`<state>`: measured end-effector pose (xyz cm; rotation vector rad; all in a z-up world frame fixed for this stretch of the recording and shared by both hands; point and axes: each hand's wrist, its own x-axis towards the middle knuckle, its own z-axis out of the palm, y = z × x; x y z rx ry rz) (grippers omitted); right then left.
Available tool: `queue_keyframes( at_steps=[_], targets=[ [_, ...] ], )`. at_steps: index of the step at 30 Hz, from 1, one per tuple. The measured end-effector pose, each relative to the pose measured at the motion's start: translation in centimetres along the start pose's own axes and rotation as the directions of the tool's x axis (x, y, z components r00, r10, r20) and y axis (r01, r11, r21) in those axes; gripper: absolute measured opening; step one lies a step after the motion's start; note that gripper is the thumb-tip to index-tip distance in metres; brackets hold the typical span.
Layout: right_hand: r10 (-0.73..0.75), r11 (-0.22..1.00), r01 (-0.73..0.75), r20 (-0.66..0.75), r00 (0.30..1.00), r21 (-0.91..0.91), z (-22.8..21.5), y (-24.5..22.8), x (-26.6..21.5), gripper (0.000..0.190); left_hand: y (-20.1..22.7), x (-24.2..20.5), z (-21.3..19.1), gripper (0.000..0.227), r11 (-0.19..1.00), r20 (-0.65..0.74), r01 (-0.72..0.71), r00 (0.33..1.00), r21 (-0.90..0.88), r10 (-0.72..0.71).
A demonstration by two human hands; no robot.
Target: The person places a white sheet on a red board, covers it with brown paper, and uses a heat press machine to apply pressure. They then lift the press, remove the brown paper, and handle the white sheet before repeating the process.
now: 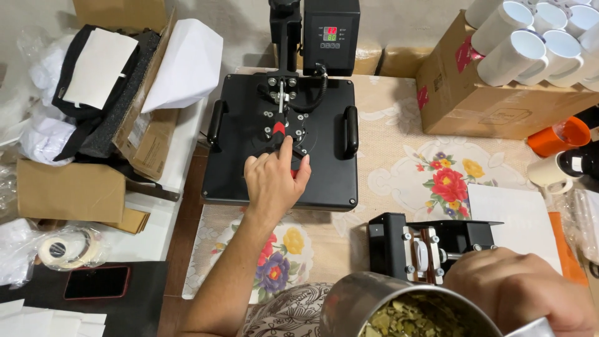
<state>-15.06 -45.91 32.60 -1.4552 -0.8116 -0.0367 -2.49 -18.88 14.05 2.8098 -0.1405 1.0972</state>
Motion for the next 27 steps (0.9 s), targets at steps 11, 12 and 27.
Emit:
queue_keyframes(
  at_steps=[11, 12, 27],
  targets=[
    [-0.075, 0.997, 0.075, 0.008, 0.997, -0.033, 0.3, 0.3, -0.5, 0.047, 0.0, 0.0, 0.1, 0.045, 1.000, -0.003, -0.009, 1.000, 0.015, 0.009],
    [-0.049, 0.997, 0.045, -0.063, 0.997, -0.062, 0.9, 0.0, -0.4, 0.048, 0.0, -0.1, 0.1, 0.045, 1.000, 0.004, -0.001, 1.000, 0.015, 0.001],
    [-0.008, 0.991, -0.043, -0.386, 0.922, -0.123, 3.3, 0.7, 0.2, 0.048, -0.1, -0.1, 0.2, 0.045, 1.000, 0.006, 0.001, 1.000, 0.007, -0.002]
  ],
)
